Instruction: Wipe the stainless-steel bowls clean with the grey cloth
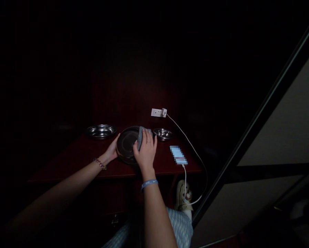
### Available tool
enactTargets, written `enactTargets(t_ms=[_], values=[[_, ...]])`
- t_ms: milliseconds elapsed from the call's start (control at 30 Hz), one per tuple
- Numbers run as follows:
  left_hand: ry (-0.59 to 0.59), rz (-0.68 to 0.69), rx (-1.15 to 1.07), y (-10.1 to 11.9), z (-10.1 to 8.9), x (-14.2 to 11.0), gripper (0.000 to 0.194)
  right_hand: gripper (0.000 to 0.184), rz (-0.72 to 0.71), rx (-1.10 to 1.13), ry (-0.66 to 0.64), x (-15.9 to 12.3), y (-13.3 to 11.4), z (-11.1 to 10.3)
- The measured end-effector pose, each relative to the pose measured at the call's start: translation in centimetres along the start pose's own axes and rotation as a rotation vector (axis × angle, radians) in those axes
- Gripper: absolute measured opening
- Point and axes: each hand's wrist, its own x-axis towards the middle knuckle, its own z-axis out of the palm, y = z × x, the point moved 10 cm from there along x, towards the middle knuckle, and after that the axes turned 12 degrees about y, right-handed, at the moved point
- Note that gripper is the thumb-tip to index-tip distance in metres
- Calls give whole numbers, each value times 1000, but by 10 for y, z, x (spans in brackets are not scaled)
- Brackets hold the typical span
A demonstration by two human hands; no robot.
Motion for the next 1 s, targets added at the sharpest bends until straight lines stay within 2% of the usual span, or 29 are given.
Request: enactTargets(t_ms=[167, 267, 400, 533, 633, 700, 800, 1000], values=[[0, 30, -28, 2, 1, -2, 36, 67, -30, -82, -90, -11, -21, 22], [28, 75, -71, 8, -3, -1, 33, 68, -144, -47, -175, -26, -46, 44], [134, 167, -180, 20, -16, 2, 26, 67, -285, 13, -245, -44, -71, 61], [168, 97, -230, 18, -21, 4, 31, 68, -424, 64, -306, -56, -80, 64], [151, 33, -243, 16, -21, 5, 38, 68, -467, 73, -321, -59, -76, 62], [136, 22, -257, 17, -20, 7, 40, 67, -444, 65, -303, -57, -70, 59], [109, 19, -257, 19, -18, 11, 41, 65, -332, 52, -244, -50, -56, 52], [101, 26, -198, 18, -16, 11, 40, 65, 135, 70, -41, -37, 3, 32]])
